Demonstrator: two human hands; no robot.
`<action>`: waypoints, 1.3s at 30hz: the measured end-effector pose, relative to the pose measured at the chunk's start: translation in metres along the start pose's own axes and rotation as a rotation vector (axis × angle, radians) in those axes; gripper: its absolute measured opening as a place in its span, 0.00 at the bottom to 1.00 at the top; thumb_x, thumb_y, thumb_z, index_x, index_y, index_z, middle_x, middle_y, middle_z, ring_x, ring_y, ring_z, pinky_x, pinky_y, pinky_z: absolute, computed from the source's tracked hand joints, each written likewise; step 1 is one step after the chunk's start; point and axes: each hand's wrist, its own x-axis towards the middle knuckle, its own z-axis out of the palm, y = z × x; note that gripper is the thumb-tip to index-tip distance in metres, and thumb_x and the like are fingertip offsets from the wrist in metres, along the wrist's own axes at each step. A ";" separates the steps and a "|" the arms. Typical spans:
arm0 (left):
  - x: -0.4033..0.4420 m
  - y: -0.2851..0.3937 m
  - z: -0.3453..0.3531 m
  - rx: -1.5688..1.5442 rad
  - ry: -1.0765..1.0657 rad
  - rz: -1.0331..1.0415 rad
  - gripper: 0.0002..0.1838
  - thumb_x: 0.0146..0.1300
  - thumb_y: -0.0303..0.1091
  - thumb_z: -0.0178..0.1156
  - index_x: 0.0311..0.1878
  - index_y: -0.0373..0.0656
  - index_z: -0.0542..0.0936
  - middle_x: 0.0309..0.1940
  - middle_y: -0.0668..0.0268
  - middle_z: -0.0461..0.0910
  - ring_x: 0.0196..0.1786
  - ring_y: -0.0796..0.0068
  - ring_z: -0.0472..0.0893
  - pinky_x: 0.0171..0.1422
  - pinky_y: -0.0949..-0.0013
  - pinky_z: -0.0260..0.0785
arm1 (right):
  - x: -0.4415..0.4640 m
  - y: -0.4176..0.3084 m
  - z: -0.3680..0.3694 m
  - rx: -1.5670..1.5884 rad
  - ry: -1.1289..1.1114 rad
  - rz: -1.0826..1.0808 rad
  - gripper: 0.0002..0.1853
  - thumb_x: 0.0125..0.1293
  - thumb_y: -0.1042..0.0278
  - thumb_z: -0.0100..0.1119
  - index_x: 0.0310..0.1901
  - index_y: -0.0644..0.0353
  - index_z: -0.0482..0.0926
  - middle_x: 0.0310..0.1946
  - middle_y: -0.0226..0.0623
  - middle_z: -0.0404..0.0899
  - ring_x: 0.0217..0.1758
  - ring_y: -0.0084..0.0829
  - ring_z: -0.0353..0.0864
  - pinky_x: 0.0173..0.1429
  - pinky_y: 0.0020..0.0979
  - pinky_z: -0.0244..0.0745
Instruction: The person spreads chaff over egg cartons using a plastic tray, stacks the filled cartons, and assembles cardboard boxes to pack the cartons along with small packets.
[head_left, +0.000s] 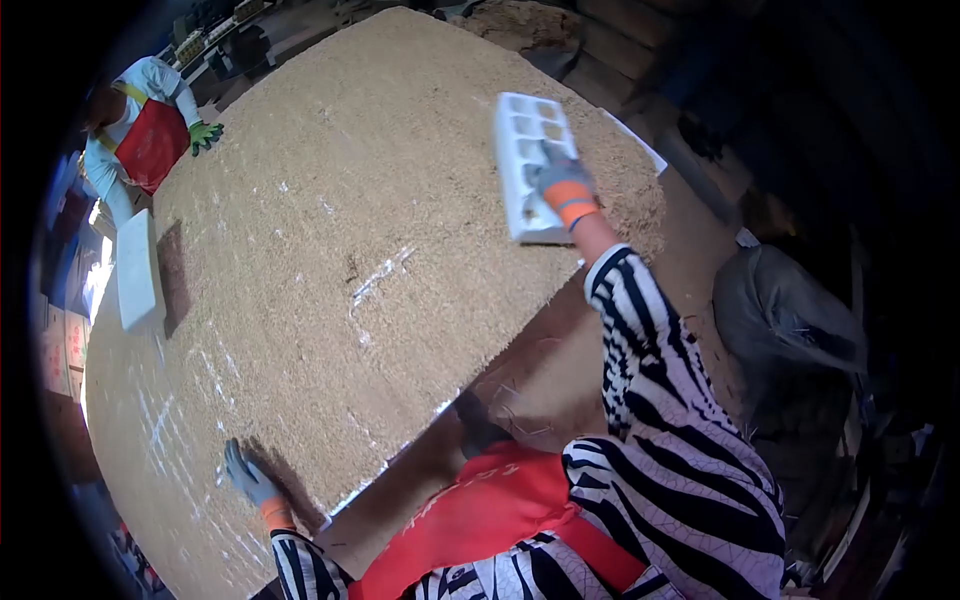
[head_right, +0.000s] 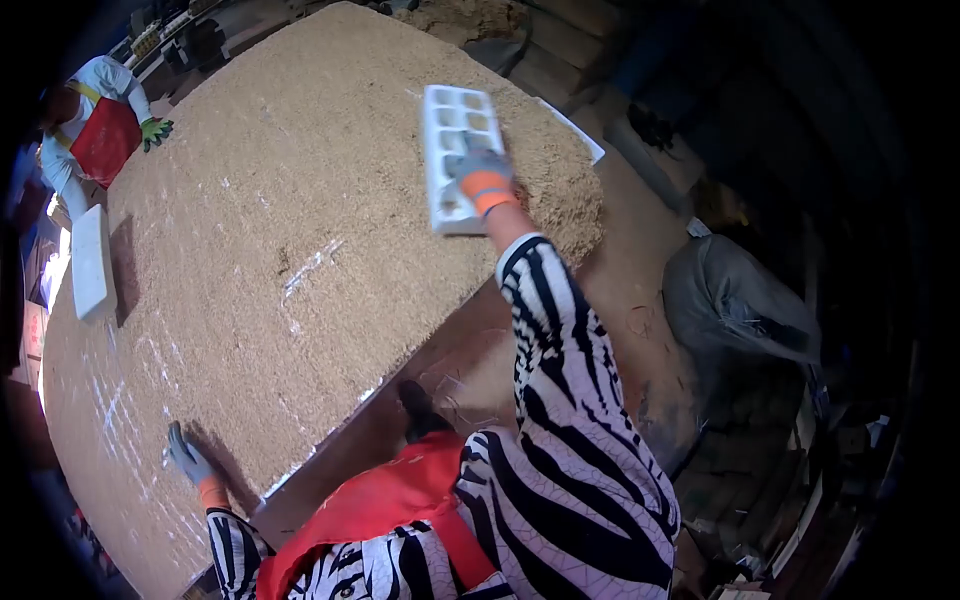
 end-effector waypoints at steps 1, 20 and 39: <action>-0.005 0.027 0.002 -0.031 -0.014 -0.010 0.21 0.72 0.34 0.46 0.63 0.34 0.71 0.65 0.51 0.69 0.69 0.53 0.64 0.74 0.57 0.50 | -0.027 -0.024 0.005 -0.030 -0.091 -0.187 0.30 0.54 0.47 0.62 0.59 0.46 0.75 0.51 0.50 0.79 0.52 0.49 0.79 0.56 0.42 0.74; -0.072 0.352 0.070 0.062 -0.095 0.123 0.23 0.67 0.35 0.51 0.65 0.41 0.70 0.66 0.55 0.68 0.71 0.57 0.62 0.76 0.52 0.42 | 0.026 0.214 -0.037 -0.075 -0.084 -0.203 0.22 0.62 0.44 0.54 0.52 0.44 0.81 0.46 0.49 0.81 0.48 0.49 0.82 0.53 0.47 0.75; -0.082 0.394 0.110 0.023 0.226 -0.258 0.28 0.61 0.29 0.53 0.66 0.33 0.67 0.64 0.46 0.68 0.67 0.49 0.66 0.73 0.55 0.53 | -0.185 0.065 -0.033 0.282 -0.372 -1.022 0.21 0.56 0.64 0.56 0.53 0.52 0.78 0.38 0.41 0.81 0.39 0.43 0.81 0.43 0.44 0.76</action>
